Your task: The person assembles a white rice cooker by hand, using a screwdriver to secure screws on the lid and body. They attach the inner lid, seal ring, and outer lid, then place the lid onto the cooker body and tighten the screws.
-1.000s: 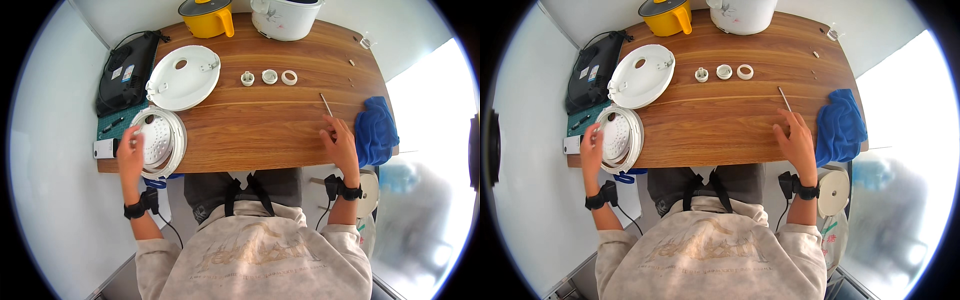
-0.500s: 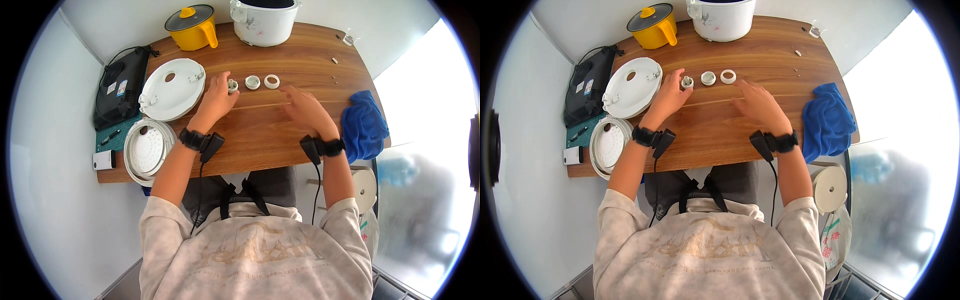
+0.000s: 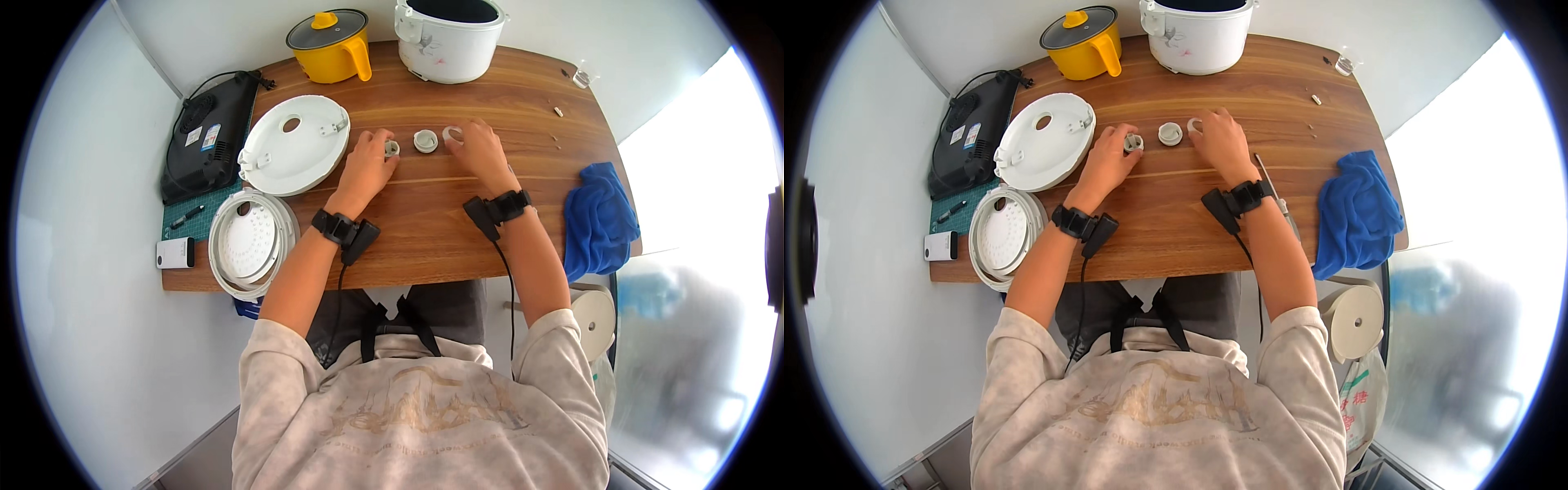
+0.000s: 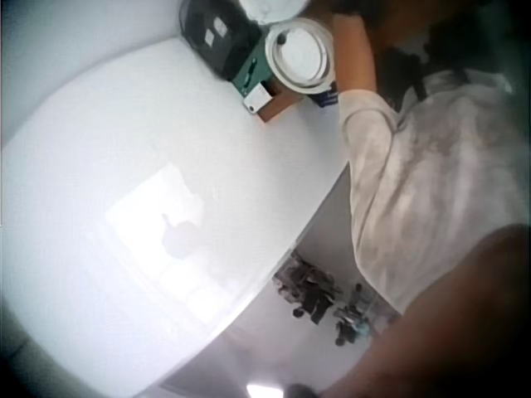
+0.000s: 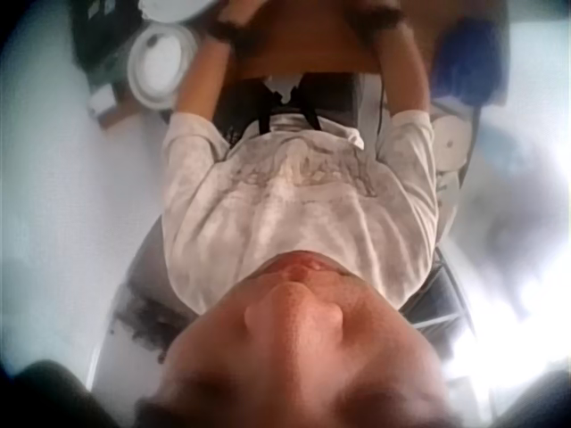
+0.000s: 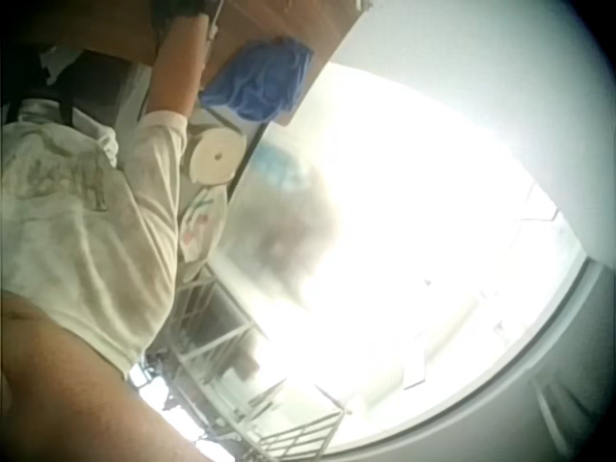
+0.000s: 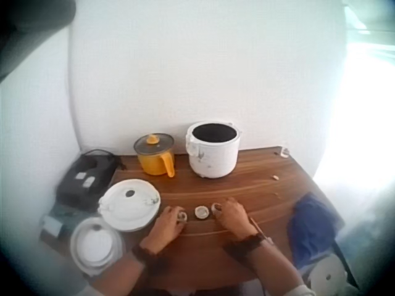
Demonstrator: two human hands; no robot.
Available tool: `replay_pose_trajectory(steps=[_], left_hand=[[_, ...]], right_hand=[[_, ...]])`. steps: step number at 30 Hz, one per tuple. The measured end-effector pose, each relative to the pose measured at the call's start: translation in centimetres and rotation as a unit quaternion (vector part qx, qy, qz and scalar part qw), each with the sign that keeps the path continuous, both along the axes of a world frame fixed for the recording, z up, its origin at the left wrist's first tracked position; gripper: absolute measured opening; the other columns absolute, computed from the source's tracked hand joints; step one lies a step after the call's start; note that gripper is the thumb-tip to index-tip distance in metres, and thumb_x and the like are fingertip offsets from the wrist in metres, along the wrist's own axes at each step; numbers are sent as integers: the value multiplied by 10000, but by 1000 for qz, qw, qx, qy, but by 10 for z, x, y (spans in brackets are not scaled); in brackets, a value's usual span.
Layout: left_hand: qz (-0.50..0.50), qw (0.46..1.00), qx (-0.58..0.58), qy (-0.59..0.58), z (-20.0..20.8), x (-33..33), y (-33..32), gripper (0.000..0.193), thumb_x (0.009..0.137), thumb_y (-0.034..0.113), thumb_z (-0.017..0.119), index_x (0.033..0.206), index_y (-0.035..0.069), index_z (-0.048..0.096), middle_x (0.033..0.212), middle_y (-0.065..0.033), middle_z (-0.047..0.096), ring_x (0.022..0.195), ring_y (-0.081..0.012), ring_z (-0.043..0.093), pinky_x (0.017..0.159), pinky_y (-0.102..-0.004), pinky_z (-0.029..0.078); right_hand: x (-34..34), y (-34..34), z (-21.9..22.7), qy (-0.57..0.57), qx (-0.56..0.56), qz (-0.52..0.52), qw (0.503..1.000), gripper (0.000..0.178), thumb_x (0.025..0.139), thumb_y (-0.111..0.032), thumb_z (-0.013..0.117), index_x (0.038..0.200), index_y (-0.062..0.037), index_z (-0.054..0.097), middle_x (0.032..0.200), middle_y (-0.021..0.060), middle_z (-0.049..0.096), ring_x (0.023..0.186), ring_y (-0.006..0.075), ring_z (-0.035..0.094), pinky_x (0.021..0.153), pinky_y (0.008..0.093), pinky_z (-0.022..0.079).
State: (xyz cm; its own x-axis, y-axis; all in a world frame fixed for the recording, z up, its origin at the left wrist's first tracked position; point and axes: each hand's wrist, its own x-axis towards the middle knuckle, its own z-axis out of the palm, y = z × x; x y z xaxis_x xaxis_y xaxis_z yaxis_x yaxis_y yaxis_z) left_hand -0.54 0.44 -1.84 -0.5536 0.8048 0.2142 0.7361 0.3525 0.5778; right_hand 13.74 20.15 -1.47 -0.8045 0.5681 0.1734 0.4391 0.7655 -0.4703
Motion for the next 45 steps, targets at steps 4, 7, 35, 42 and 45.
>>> replay_pose_trajectory(steps=[4, 7, 35, 42, 45], left_hand=[[0, 1000, 20, -4, -3, 3, -5, 385, 923, 157, 720, 1271, 93, 567, 1222, -174, 610, 1083, -398, 646, 891, -463, 554], [-6, 1000, 27, -8, 7, 10, -8, 375, 917, 148, 722, 1253, 80, 571, 1197, -172, 618, 1064, -389, 651, 877, -459, 552], [207, 977, -40, 33, 45, -36, -295, 422, 866, 115, 758, 1263, 86, 618, 1172, -138, 678, 1069, -354, 640, 911, -448, 522], [181, 977, -55, 98, 32, -34, -297, 448, 856, 81, 750, 1281, 70, 609, 1214, -145, 662, 1124, -373, 609, 954, -445, 507], [172, 976, -54, 123, 36, -30, -296, 426, 869, 81, 735, 1276, 67, 610, 1229, -142, 647, 1147, -369, 593, 973, -441, 496]], right_hand=[[-11, -20, 27, 47, -78, 80, 993, 361, 872, -229, 745, 1213, -118, 708, 1204, 198, 660, 1112, 405, 638, 922, 501, 537], [-20, -28, 15, 38, -38, 85, 995, 390, 864, -220, 746, 1234, -111, 690, 1207, 198, 657, 1120, 416, 635, 921, 505, 538], [-140, -298, 24, 94, 70, 430, 895, 513, 770, -196, 793, 1223, -78, 583, 996, 137, 649, 805, 349, 714, 690, 441, 590], [-136, -299, 11, 72, 72, 432, 896, 557, 782, -183, 806, 1271, -77, 562, 1094, 187, 625, 846, 361, 714, 713, 434, 590], [-122, -292, 21, 114, 52, 428, 895, 572, 820, -198, 789, 1322, -87, 538, 1153, 197, 600, 890, 366, 709, 742, 440, 589]])
